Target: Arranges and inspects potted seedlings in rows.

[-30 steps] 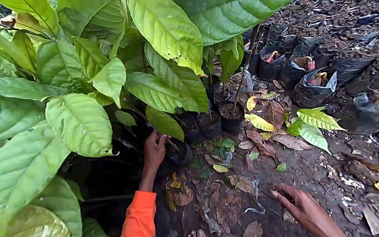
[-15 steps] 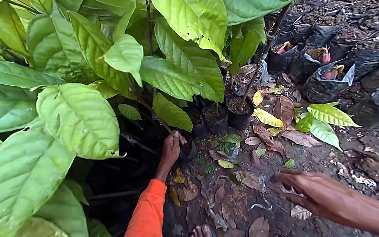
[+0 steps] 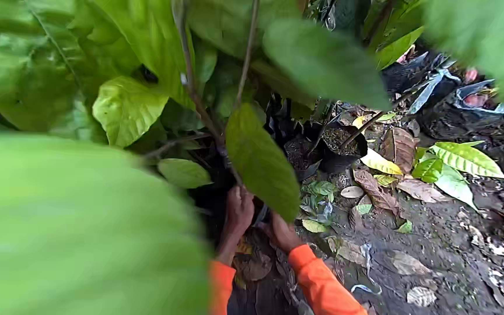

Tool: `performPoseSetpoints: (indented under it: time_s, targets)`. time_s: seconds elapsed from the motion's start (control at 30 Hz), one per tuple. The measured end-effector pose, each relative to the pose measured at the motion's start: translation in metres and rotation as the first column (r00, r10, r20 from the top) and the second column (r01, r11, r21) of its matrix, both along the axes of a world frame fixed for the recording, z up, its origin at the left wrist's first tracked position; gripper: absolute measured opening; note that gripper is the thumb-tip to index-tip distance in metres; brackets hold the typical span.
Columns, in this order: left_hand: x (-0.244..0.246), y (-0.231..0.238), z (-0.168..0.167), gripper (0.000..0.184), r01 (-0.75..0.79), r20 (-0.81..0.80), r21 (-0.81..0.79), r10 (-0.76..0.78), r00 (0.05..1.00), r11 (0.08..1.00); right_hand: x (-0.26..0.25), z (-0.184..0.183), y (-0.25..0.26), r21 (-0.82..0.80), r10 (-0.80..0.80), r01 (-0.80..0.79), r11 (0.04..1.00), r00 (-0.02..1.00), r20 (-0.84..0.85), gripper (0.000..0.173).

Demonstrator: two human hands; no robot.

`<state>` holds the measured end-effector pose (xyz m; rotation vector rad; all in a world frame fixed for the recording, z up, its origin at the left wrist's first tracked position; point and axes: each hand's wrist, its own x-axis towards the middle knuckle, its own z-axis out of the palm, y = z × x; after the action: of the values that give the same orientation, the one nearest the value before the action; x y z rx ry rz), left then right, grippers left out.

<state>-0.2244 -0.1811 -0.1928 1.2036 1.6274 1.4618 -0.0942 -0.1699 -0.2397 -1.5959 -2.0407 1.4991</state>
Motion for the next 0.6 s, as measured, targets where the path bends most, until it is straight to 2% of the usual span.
performPoseSetpoints:
  time_s: [0.03, 0.1, 0.3, 0.6]
  targets:
    - [-0.012, -0.004, -0.016, 0.032, -0.015, -0.047, 0.024, 0.016, 0.999, 1.0, -0.011, -0.015, 0.0, -0.004, 0.017, -0.017, 1.0, 1.0, -0.013, 0.095]
    - [-0.02, -0.003, -0.026, 0.036, -0.016, -0.112, 0.058, 0.023, 0.993, 0.998, -0.017, -0.025, 0.009, -0.013, 0.077, -0.077, 0.997, 0.997, -0.025, 0.097]
    - [-0.018, -0.001, -0.026, 0.033, 0.045, -0.072, 0.139, -0.035, 0.997, 0.989, -0.013, -0.025, 0.016, -0.091, 0.142, -0.143, 0.986, 0.99, -0.016, 0.102]
    - [-0.015, -0.002, -0.029, 0.034, 0.018, -0.096, 0.142, -0.004, 0.995, 0.99, -0.013, -0.019, 0.009, -0.115, 0.183, -0.182, 0.977, 0.983, 0.0, 0.115]
